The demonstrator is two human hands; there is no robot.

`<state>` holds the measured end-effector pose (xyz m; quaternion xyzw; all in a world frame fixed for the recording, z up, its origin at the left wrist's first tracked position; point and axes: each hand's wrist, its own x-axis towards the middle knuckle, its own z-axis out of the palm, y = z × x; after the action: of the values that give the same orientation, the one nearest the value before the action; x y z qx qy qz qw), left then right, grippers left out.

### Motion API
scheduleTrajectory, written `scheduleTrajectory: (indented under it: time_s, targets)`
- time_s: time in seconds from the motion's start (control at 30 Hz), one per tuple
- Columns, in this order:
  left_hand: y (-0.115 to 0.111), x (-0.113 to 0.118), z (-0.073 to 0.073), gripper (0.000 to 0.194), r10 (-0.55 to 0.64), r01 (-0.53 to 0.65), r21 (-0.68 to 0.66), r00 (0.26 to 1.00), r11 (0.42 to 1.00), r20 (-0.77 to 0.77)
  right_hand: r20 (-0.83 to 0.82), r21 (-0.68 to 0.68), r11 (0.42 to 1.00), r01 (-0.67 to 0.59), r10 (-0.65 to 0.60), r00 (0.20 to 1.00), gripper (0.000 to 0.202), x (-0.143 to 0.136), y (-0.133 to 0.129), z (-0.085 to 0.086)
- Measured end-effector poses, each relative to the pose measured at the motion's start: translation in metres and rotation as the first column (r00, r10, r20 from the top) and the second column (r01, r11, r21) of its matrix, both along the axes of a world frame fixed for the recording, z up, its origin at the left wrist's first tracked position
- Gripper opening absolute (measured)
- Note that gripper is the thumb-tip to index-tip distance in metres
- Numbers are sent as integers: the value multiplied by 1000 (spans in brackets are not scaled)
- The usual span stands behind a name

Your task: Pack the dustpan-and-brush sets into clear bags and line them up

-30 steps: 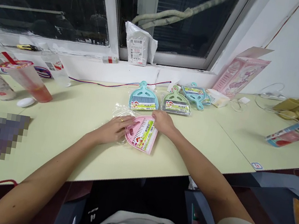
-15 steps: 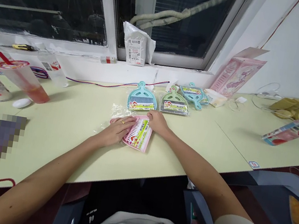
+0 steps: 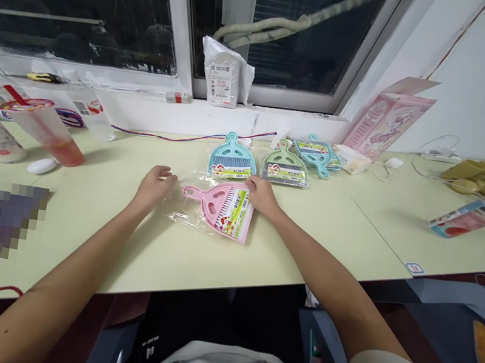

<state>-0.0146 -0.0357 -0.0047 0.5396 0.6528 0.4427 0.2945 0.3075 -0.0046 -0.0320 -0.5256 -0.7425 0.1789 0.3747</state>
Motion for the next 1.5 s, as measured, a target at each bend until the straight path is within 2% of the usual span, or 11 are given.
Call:
scheduleTrajectory:
  time_s: [0.07,0.13,0.23,0.37,0.53,0.73,0.83,0.93,1.07,1.27,1.5]
  targets:
    - [0,-5,2,49,-82,129,-169,962,977,262,-5,8,1000,11,-11,1000,21,2,1,1]
    - [-1,-6,3,43,-175,288,-216,887,933,428,0,13,1000,15,-15,1000,22,4,0,3]
    - [-4,-1,2,38,-274,436,-215,807,874,523,31,31,999,27,-28,999,23,6,-2,7]
    - [-6,8,-1,36,-321,507,-201,757,838,569,88,41,998,42,-46,995,25,5,-7,12]
    - [-10,18,-3,29,-280,492,-209,742,845,609,30,44,999,8,-9,999,23,1,-10,12]
    - [-12,22,-3,21,-251,475,-208,731,855,634,-295,-113,993,46,-78,952,19,-2,-5,10]
    - [-10,20,-2,15,-206,423,-189,725,886,657,-453,-357,934,0,-173,875,25,2,-4,18]
    - [-7,16,-1,12,-147,346,-172,726,922,672,-571,-532,816,-226,-148,808,24,9,-6,27]
    - [-4,11,-2,14,-139,309,-136,722,941,678,-654,-527,747,-405,-51,755,18,13,-10,30]
    - [-2,9,-7,15,-140,295,-128,737,947,661,-647,-536,750,-387,-71,759,15,9,-10,23]
    - [-1,10,-11,17,-159,321,-105,696,941,700,-742,-486,744,-458,-75,666,20,8,-7,13]
